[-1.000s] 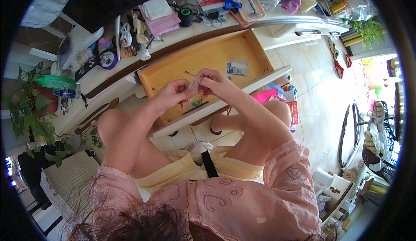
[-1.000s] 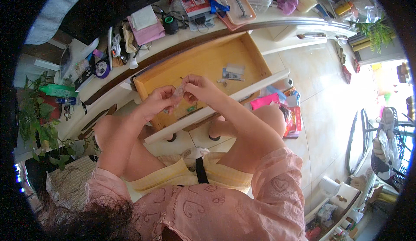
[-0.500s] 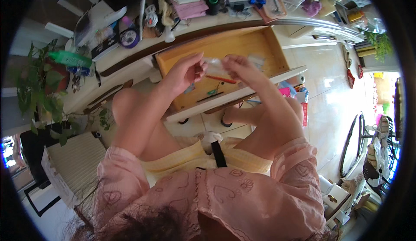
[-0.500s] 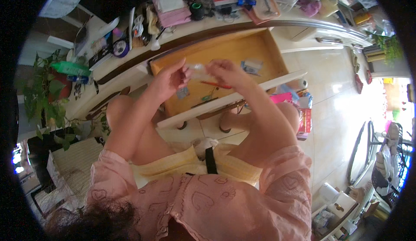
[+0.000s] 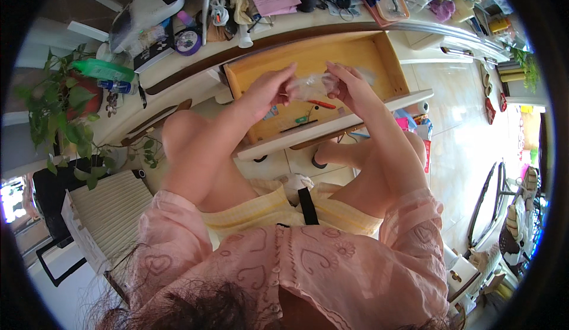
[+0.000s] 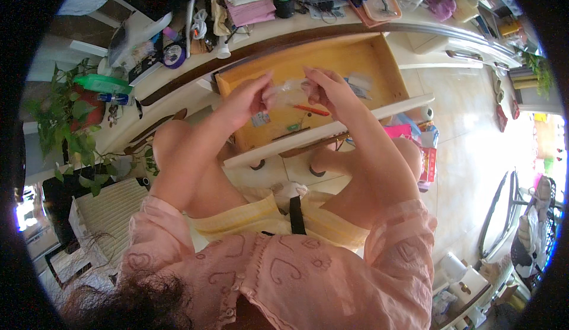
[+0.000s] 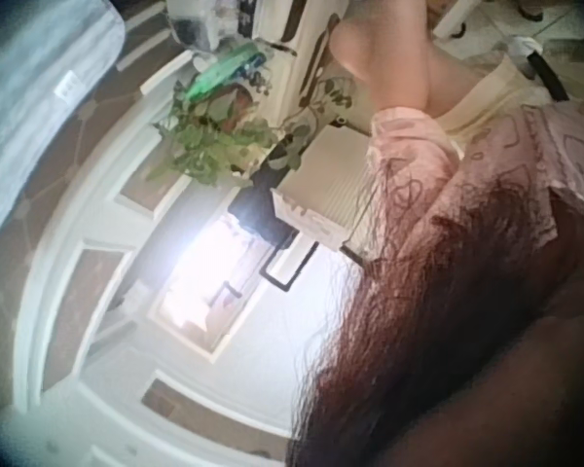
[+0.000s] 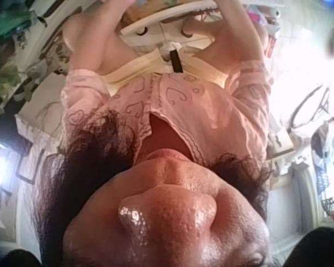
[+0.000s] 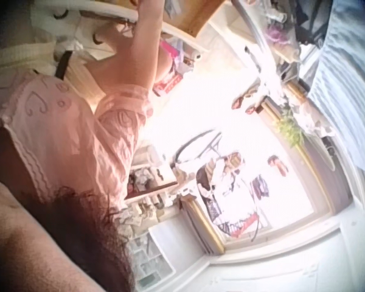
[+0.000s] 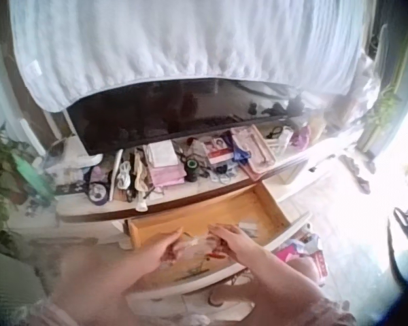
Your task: The person sits on the floor and sorts through small items in an open drawer, picking up and examining coins and small packets. They place some coins into a glass jar on the desk and continue to handle various small objects from the drawer.
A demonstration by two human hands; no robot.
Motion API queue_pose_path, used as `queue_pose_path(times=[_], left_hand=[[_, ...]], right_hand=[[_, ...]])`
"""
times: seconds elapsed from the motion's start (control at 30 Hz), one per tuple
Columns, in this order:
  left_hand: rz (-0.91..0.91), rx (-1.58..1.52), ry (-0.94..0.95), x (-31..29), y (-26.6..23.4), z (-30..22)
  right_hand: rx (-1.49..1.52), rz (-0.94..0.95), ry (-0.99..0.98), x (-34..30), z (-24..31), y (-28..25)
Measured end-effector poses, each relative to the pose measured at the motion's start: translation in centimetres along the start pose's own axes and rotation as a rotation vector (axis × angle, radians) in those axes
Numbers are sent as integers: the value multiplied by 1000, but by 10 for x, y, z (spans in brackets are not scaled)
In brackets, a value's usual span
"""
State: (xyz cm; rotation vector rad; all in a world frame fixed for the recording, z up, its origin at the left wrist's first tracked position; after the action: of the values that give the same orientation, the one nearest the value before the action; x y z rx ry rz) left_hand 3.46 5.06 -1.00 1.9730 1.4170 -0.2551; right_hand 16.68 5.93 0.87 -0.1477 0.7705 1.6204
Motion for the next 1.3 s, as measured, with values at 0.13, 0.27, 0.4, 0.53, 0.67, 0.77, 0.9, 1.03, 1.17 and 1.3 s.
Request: queue_pose_path(times=[0.13, 0.27, 0.4, 0.53, 0.67, 0.77, 0.9, 1.03, 1.17, 1.3], left_hand=[[83, 251, 88, -7, 19, -1], [229, 262, 183, -14, 32, -12], [214, 96, 231, -11, 16, -18], [154, -39, 235, -19, 10, -19], [185, -175, 223, -21, 7, -20], [216, -289, 159, -23, 13, -22], [144, -400, 128, -17, 7, -23], [53, -179, 156, -15, -7, -19], [-4, 365, 235, -12, 2, -10], [-41, 427, 160, -11, 5, -1]], right_hand=[[1, 140, 13, -12, 4, 22], [-251, 182, 16, -5, -10, 25], [-396, 137, -112, 4, -4, 19], [-561, -1, -109, 11, -6, 3], [-628, -26, -116, 9, -5, 12], [-619, -25, -111, 8, -4, 18], [-489, 43, -97, 8, -10, 22], [-527, 173, -147, 12, -16, 19], [-426, 188, -144, 10, -16, 14], [-446, 162, -120, 2, -23, 11]])
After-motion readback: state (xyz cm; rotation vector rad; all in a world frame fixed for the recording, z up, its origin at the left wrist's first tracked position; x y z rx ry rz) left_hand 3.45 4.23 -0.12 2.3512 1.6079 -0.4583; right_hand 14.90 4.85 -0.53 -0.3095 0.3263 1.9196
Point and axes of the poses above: each hand's wrist, its own x-axis towards the middle knuckle, its own y-axis out of the palm, z = x × y, the point moved 9 cm from there along x, towards the middle knuckle, and after that the axes turned 7 degrees about -z, right-handed, at the moved point
